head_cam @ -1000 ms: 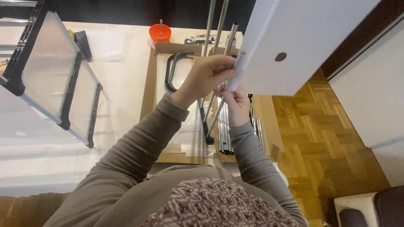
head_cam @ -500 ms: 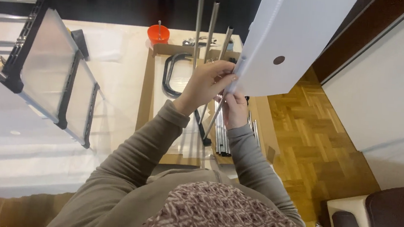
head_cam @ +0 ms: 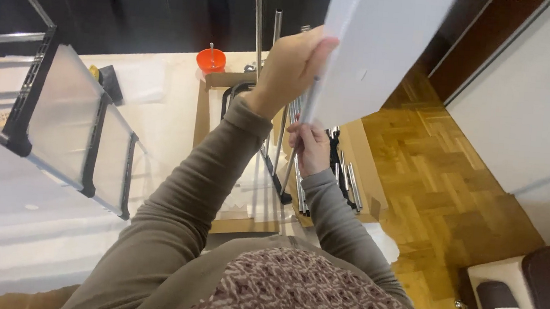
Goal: The person assembles a metal shelving unit by inserting metal rods into black plastic brackets and attaching white plastic panels to the frame. The person handles multiple rods, brackets, and panels, fitting them together by hand on a table.
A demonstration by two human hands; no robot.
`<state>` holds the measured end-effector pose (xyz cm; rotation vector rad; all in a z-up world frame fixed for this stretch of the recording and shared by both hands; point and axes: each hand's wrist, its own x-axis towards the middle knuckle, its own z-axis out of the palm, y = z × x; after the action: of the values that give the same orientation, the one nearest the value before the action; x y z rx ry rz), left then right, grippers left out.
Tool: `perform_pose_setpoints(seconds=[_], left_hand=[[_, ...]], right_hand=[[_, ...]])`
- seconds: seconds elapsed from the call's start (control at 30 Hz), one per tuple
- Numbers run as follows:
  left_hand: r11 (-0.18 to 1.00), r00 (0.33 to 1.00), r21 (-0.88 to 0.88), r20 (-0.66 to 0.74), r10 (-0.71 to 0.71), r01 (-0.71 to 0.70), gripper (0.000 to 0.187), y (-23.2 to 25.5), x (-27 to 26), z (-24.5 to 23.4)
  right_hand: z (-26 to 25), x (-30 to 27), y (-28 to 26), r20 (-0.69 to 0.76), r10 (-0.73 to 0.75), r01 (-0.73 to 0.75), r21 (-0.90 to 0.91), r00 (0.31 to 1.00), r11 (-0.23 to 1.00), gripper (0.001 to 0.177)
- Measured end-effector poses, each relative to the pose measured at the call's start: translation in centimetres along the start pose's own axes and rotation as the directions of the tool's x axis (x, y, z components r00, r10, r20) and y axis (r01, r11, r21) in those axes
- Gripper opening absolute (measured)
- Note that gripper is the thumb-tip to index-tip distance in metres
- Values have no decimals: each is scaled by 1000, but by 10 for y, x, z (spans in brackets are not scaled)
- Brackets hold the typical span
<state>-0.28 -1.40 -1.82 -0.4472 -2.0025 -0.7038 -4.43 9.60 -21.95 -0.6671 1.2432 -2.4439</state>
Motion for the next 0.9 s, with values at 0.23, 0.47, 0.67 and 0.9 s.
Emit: perform_pose_setpoints(seconds=[0.23,0.47,0.67,0.9], left_hand=[[999,995,35,-96,-13,17,38,-14,-12,4],[996,988,93,-150,25,-11,38,-19,-25,9],[997,986,-30,-146,-78,74,40,-13,-46,14],[992,991,19,26,-128,128,23,-31,-93,36]], right_hand=[[13,-4,-4,1,24,-24,-43,1000,999,17],[9,-7,-2,6,84,-84,-23,996,996,12],[7,-12,-5,-29,159,-161,-81,987,984,13],[-40,14,68,5,-72,71,106,997,992,17]])
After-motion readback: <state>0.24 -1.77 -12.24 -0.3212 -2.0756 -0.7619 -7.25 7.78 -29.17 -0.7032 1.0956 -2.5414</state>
